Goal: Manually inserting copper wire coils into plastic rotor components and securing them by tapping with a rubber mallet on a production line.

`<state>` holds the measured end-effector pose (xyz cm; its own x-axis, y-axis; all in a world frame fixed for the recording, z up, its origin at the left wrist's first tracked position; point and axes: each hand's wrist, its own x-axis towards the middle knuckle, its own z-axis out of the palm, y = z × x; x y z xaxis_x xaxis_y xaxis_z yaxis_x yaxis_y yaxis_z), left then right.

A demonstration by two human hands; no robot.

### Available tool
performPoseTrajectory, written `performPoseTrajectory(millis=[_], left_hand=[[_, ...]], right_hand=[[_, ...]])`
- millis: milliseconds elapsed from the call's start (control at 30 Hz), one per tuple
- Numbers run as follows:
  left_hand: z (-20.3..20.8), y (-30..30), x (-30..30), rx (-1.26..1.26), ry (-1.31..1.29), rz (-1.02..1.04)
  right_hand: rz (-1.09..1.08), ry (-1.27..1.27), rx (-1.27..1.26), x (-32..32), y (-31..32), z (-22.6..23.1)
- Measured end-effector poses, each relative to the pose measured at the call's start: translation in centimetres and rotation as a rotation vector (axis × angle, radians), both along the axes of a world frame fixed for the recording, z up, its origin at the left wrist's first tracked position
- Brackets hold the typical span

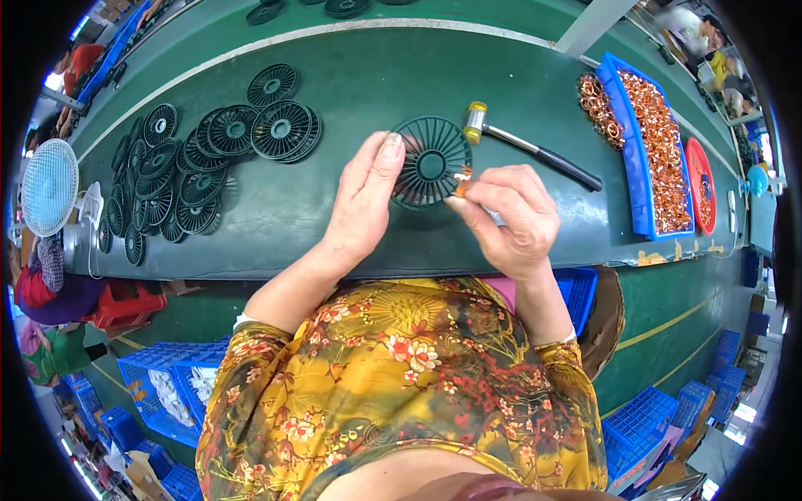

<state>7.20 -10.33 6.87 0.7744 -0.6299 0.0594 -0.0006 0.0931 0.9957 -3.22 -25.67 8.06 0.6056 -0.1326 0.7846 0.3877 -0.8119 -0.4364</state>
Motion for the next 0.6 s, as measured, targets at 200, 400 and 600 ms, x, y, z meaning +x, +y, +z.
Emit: performPoseTrajectory(millis=[200,400,600], left_hand=[[-0.5,-0.3,-1.6,0.011,-0.105,0.017],[-0.3,-0.3,-2.1,0.141,-0.368,0.077],[1.6,1.2,-1.5,-0.060,0.294,-0.312]], right_hand=[[-0.045,0.133,-0.127,0.7,1.4,-0.1],[-0.121,0.362,-0.085,0.4,2.0,-0.8],[-0.244,0.116,-0.200,-0.9,1.5,0.6]])
